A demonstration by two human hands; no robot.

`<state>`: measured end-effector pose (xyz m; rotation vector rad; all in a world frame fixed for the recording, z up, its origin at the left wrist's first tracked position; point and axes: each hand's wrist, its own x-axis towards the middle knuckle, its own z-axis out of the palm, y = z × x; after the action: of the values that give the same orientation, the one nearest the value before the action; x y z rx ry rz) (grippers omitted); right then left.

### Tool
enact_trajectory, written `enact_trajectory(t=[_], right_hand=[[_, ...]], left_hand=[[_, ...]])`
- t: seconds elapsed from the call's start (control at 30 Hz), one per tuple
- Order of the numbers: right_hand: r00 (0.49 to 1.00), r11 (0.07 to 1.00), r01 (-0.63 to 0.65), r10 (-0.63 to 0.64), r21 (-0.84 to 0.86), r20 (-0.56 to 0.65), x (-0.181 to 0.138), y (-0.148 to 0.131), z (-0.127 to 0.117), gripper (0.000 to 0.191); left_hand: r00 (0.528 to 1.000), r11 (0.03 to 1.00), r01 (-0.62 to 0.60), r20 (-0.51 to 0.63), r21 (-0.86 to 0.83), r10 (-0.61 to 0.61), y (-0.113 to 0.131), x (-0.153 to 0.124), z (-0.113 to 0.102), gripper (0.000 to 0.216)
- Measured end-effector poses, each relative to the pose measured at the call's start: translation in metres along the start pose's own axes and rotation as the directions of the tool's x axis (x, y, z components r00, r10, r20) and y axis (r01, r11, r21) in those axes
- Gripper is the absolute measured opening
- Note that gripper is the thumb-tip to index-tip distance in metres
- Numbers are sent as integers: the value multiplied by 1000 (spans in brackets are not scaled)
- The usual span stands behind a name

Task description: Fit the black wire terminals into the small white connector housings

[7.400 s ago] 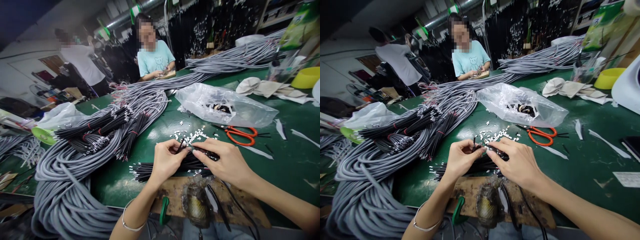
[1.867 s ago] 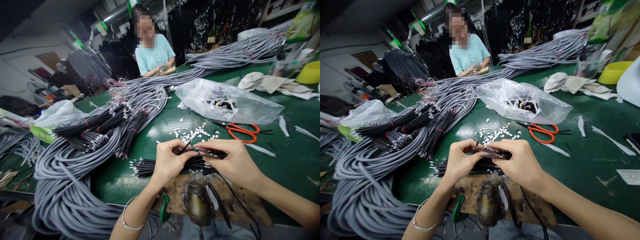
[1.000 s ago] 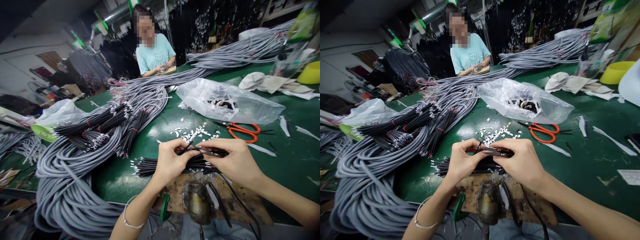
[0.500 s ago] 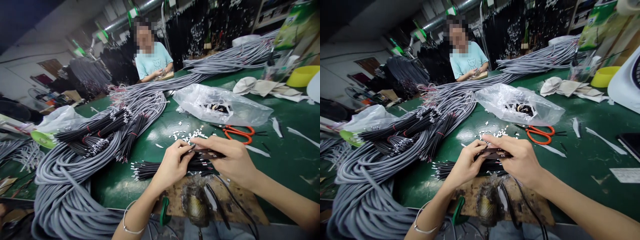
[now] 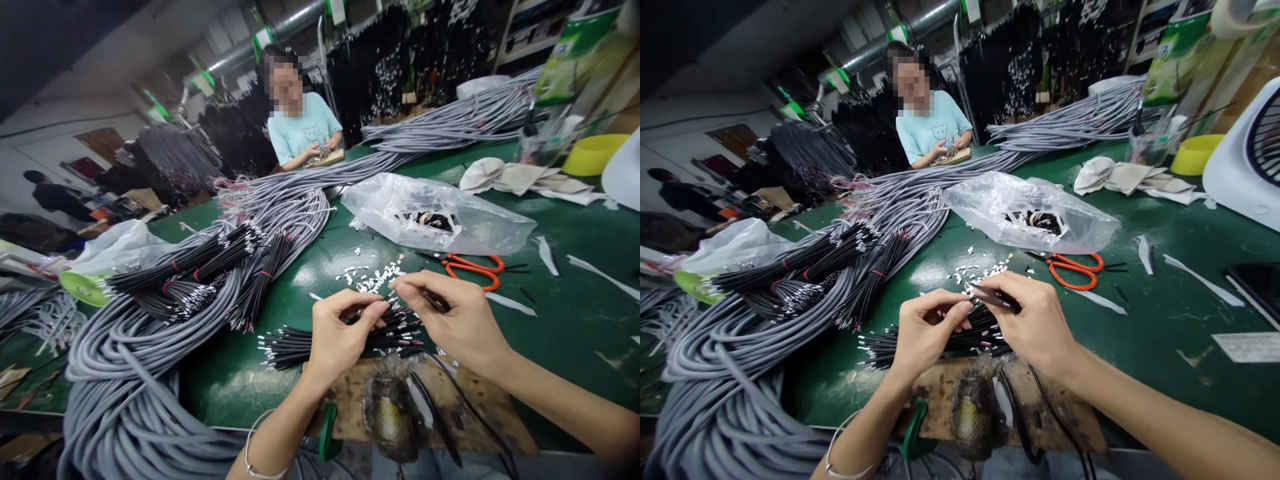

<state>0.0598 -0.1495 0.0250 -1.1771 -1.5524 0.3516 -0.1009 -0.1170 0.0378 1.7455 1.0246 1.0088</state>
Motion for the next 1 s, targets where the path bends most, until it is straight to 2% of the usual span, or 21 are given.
enact_trajectory(t=[0.13,0.3,0.5,0.67,0.83,0.9,1.0], right_hand=[[999,999,-5,7,-51,32,2,-2,-2,30],[995,998,-9,15,-66,94,-2,-2,-2,26],[997,999,-7,9,-34,81,-2,-5,-1,20],[998,1000,-5,6,-17,64,-1,-5,-1,19],[999,997,22,-18,-75,42,-2,-3,-2,18],[999,995,26,-23,-95,31,-3,-3,-3,19],[999,996,12,-8,-90,44,-3,-4,-4,18]], left_hand=[[991,997,32,-126,-73,-41,2,1,0,11],[982,999,19,-189,-28,-24,2,1,-2,9],[988,995,29,-148,-100,-44,5,1,-1,10],[987,998,10,-158,-64,-19,5,-1,-1,9],[986,1000,-1,-170,-15,-2,2,0,-1,11],[990,1000,5,-142,-21,-8,2,1,-1,11],[998,996,48,-35,-72,-50,2,3,-3,17]])
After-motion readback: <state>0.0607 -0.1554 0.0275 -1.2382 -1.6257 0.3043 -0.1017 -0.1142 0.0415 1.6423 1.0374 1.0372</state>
